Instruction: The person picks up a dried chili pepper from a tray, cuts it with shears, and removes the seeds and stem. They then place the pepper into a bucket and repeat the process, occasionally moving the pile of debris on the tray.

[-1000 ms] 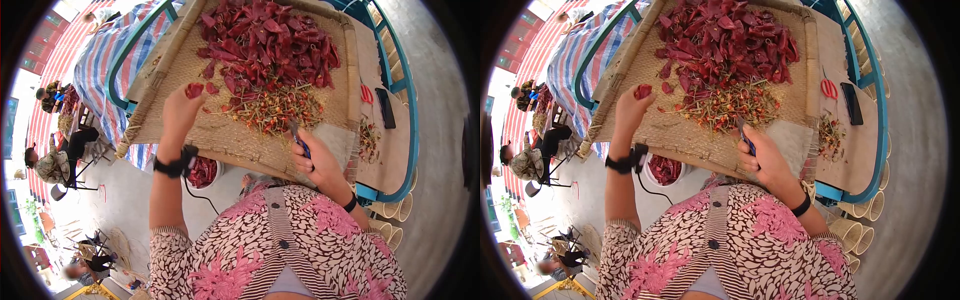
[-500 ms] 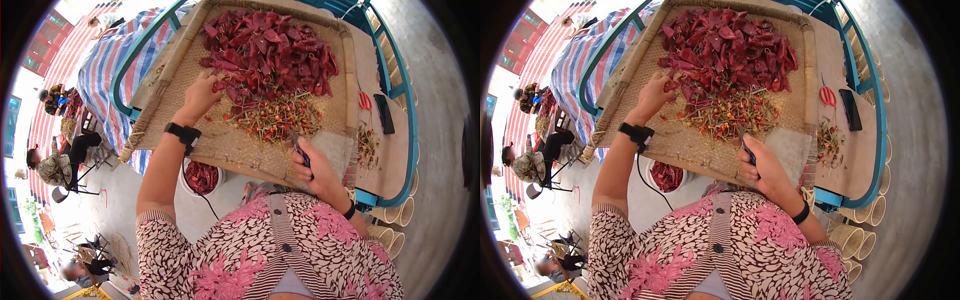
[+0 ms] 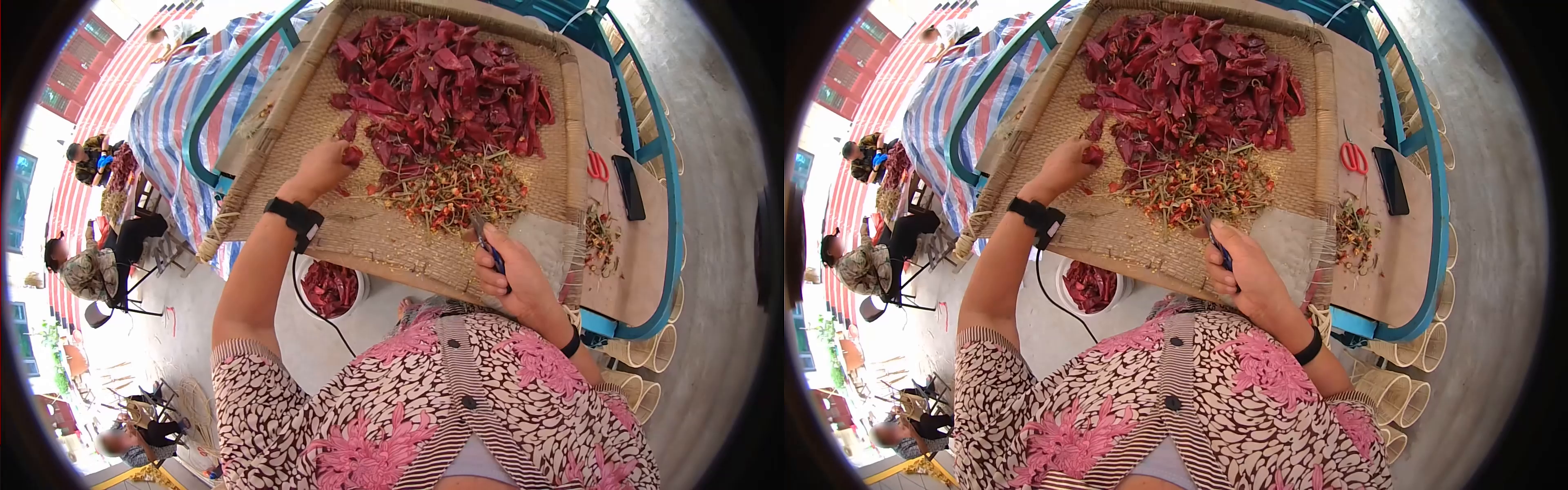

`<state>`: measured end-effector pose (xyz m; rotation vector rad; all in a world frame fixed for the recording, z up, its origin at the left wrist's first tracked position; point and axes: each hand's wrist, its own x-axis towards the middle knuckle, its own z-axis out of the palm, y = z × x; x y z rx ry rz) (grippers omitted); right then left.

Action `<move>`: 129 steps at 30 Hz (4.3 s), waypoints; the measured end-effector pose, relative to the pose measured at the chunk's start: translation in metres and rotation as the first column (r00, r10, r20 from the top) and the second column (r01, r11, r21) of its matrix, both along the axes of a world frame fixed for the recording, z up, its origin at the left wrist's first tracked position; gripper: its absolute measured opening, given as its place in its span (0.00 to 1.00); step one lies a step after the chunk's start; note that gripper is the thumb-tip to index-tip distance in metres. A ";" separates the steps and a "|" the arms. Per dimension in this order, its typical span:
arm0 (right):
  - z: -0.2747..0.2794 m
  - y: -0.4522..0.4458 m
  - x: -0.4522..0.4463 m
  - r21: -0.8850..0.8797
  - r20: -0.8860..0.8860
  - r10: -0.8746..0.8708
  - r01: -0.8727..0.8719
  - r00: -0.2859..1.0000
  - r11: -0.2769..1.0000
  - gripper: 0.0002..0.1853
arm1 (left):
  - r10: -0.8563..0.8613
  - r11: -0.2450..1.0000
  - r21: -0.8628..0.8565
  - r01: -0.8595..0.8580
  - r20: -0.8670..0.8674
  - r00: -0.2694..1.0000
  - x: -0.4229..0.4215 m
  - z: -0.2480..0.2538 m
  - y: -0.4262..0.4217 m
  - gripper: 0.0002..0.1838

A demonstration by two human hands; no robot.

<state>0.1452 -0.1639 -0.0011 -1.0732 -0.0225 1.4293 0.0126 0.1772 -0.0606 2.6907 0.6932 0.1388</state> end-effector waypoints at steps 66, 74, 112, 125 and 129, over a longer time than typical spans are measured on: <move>0.007 0.023 -0.007 0.060 0.747 0.032 -0.116 0.664 0.991 0.17 | 0.658 0.166 -0.969 0.181 0.246 0.712 -0.034 0.038 -0.206 0.14; 0.007 0.014 -0.016 -0.065 0.995 0.080 -0.234 0.055 0.970 0.21 | 0.723 0.130 -0.970 0.206 0.235 0.650 -0.034 0.026 -0.200 0.10; 0.002 0.019 -0.022 -0.144 0.924 0.224 -0.259 0.309 0.955 0.16 | 0.591 0.301 -0.930 0.210 0.355 0.724 -0.028 0.027 -0.213 0.04; 0.001 0.009 0.007 0.054 -0.006 -0.027 0.027 1.000 0.998 0.19 | 0.486 -0.079 -0.944 0.320 0.243 0.840 -0.029 0.031 -0.209 0.10; 0.011 0.004 -0.008 0.153 0.434 0.056 -0.135 0.899 0.979 0.15 | 0.553 -0.129 -0.922 0.365 0.238 0.798 -0.028 0.019 -0.205 0.08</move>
